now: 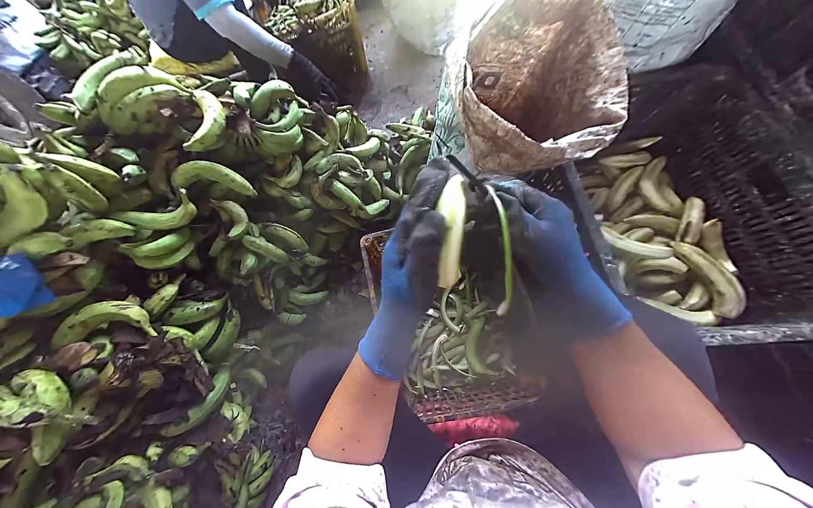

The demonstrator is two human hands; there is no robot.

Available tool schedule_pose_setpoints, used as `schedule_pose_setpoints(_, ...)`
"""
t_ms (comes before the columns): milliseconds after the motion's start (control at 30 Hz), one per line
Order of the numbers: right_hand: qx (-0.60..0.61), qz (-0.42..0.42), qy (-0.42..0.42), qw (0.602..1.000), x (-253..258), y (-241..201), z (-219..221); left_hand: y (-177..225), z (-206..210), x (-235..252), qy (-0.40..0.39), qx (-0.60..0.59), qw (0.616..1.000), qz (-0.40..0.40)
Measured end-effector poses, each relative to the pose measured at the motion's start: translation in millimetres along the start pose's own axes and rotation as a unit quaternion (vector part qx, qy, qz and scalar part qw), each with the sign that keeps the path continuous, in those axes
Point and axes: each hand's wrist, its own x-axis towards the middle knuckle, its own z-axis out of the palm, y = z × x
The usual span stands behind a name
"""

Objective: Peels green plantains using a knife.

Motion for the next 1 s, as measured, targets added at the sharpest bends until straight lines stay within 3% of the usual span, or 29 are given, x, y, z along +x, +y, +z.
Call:
schedule_pose_setpoints(67, -0.082, -0.089, 0.019, 0.992, -1.0, 7.8, -7.7, -3.1, -14.2, 9.9, 0.020, -0.117, 0.989, -0.088)
schedule_pose_setpoints(133, -0.123, -0.254, 0.021, 0.959, -10.1, 12.9, -9.4, -7.9, -33.2, 5.5, 0.022, -0.218, 0.965, -0.142)
schedule_pose_setpoints(200, -0.145, -0.348, -0.002, 0.926, -22.8, 7.0, -4.8, -3.9, -38.5, 0.9, 0.040, -0.222, 0.957, -0.181)
schedule_pose_setpoints(233, -0.157, -0.354, -0.002, 0.922, -26.9, 1.5, -1.2, -1.6, -35.7, -1.3, 0.051, -0.196, 0.961, -0.190)
schedule_pose_setpoints(333, -0.138, -0.218, 0.022, 0.966, -19.7, -5.5, 8.7, -2.5, -17.3, -5.6, 0.040, -0.172, 0.969, -0.174)
schedule_pose_setpoints(433, -0.065, -0.026, 0.085, 0.994, 11.5, 8.9, 1.9, -5.0, -10.1, -9.7, -0.002, -0.265, 0.946, -0.187)
schedule_pose_setpoints(467, -0.020, -0.013, 0.096, 0.995, 16.3, 14.7, -4.5, -6.3, -14.6, -11.1, -0.010, -0.283, 0.940, -0.190)
schedule_pose_setpoints(567, 0.059, -0.120, 0.009, 0.991, 3.4, 14.7, -19.1, -26.7, -31.8, -15.0, 0.024, -0.269, 0.936, -0.227)
schedule_pose_setpoints(667, -0.086, -0.267, -0.115, 0.953, -12.1, 12.0, -3.6, -36.4, -36.9, -23.0, 0.029, -0.171, 0.961, -0.214)
schedule_pose_setpoints(733, -0.119, -0.229, -0.094, 0.962, -15.3, 11.8, 9.8, -25.9, -31.1, -28.9, 0.028, -0.107, 0.976, -0.189)
schedule_pose_setpoints(800, -0.142, -0.120, 0.000, 0.983, -5.5, 7.9, 9.0, -18.3, -24.0, -32.9, 0.044, -0.115, 0.969, -0.212)
schedule_pose_setpoints(867, -0.102, -0.058, 0.030, 0.993, 8.8, 7.6, -2.9, -25.9, -29.0, -33.4, 0.053, -0.121, 0.961, -0.243)
schedule_pose_setpoints(933, -0.107, -0.088, -0.076, 0.987, 8.6, 8.2, -22.9, -55.4, -52.3, -39.7, 0.012, -0.010, 0.962, -0.272)
schedule_pose_setpoints(967, -0.161, -0.096, -0.162, 0.969, 6.3, 8.3, -32.9, -74.1, -65.7, -48.7, -0.021, 0.111, 0.947, -0.301)
schedule_pose_setpoints(1000, -0.230, -0.084, -0.249, 0.937, 3.4, 7.3, -40.5, -94.3, -73.3, -57.2, -0.055, 0.239, 0.906, -0.345)
